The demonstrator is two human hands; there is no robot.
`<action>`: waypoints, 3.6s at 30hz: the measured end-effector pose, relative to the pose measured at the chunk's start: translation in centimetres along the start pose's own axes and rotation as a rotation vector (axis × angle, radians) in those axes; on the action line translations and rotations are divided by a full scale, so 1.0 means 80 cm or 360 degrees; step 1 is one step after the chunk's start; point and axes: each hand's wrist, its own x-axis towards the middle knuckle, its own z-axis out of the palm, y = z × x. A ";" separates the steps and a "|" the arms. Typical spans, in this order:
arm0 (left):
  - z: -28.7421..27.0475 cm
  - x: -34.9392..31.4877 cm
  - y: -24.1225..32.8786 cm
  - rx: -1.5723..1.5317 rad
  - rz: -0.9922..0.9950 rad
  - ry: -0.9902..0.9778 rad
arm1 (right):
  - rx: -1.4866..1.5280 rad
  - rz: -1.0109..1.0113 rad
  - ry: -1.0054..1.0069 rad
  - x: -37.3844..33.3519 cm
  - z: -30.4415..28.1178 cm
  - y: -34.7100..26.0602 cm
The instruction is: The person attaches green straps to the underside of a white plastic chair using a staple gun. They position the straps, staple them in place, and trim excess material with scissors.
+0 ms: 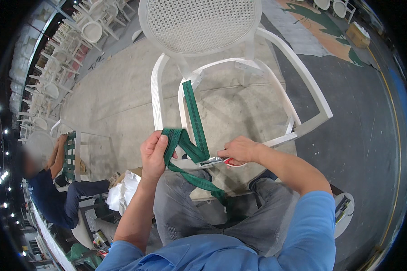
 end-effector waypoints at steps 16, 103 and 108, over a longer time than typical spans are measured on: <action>-0.036 -0.032 -0.051 0.0294 0.0225 0.0124 | 0.0218 0.2051 0.2473 -0.322 0.074 -0.243; 0.180 -0.182 0.017 -0.0173 -0.0254 -0.0648 | 0.2270 0.1205 0.1694 -0.205 -0.029 -0.266; 0.187 -0.231 -0.029 0.0376 -0.0351 -0.0814 | 0.2841 0.0986 0.1845 -0.177 -0.046 -0.250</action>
